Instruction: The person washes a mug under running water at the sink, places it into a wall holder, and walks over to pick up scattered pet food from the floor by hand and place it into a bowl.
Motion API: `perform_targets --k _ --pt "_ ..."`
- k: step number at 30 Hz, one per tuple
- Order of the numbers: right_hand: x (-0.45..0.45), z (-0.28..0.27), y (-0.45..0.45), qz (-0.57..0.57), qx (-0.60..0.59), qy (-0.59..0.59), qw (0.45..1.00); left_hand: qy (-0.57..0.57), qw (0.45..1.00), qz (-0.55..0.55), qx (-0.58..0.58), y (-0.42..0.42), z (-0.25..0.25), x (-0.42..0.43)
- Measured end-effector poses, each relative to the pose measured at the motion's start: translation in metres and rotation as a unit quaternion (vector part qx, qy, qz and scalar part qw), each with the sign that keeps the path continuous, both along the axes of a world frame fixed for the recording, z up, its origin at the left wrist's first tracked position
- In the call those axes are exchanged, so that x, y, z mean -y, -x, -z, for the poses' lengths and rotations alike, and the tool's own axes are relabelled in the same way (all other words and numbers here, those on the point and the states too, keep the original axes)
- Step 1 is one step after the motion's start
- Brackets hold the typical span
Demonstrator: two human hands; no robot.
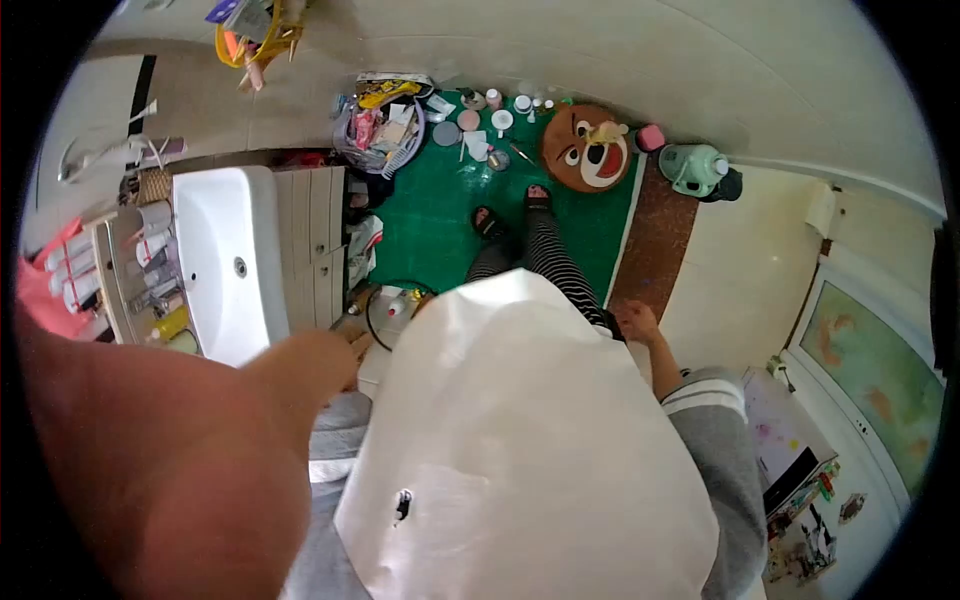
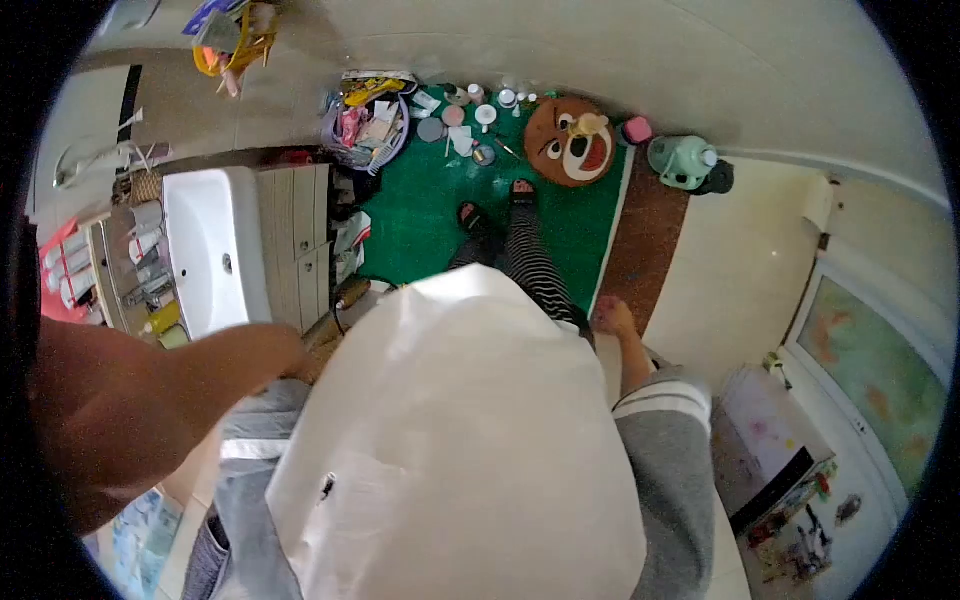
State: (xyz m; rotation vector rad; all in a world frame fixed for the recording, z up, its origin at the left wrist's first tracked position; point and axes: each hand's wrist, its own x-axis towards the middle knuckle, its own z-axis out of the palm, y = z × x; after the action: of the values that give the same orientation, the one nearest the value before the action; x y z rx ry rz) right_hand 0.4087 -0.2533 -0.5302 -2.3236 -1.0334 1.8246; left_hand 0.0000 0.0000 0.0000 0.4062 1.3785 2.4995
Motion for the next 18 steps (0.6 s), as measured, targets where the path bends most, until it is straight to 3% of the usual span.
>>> perform_targets --k 1,2,3,4,5,6,7,8,10,13,14,16,17,18 --pt "-0.006 -0.012 -0.009 -0.055 -0.023 0.018 0.998 0.004 1.000 0.002 0.000 0.037 0.023 0.011" --pt "-0.013 -0.024 -0.011 -0.110 -0.046 0.035 0.992 -0.011 0.970 0.071 -0.234 0.054 0.048 0.019" --pt "-0.055 -0.004 -0.001 -0.108 -0.066 0.051 0.991 -0.009 0.872 0.144 -0.467 0.053 0.090 -0.027" --pt "-0.070 -0.006 0.000 -0.093 0.000 0.000 0.996 0.199 0.786 0.027 -0.585 0.019 0.125 -0.050" --pt "-0.086 0.000 0.007 -0.075 0.062 -0.053 0.994 0.217 0.845 0.123 -0.473 0.005 0.169 -0.068" --pt "-0.102 0.006 0.008 -0.054 0.075 -0.129 0.987 0.298 0.793 0.218 -0.484 0.005 0.211 -0.086" --pt "-0.119 0.006 0.015 -0.050 0.075 -0.129 0.988 0.336 0.736 0.288 -0.512 0.009 0.261 -0.098" --pt "-0.133 0.001 0.026 -0.037 0.082 -0.111 0.990 0.391 0.705 0.372 -0.460 0.013 0.322 -0.101" --pt "-0.144 0.014 0.044 -0.027 0.089 -0.104 0.990 0.440 0.697 0.484 -0.292 0.029 0.460 -0.089" --pt "-0.098 0.057 0.056 0.012 0.103 -0.148 0.984 0.474 0.681 0.511 -0.224 0.061 0.680 -0.045" --pt "-0.054 0.084 0.055 0.015 0.157 -0.093 0.983 0.477 0.677 0.514 -0.222 0.062 0.731 -0.043" --pt "-0.003 0.082 0.065 0.054 0.115 0.016 0.992 0.661 0.551 0.493 -0.126 0.066 0.812 -0.031" --pt "0.034 0.087 0.061 0.005 0.109 0.107 0.988 0.671 0.541 0.493 -0.117 0.066 0.837 -0.031" --pt "0.084 0.095 0.057 -0.041 0.131 0.121 0.983 0.673 0.544 0.484 -0.130 0.060 0.863 -0.038"
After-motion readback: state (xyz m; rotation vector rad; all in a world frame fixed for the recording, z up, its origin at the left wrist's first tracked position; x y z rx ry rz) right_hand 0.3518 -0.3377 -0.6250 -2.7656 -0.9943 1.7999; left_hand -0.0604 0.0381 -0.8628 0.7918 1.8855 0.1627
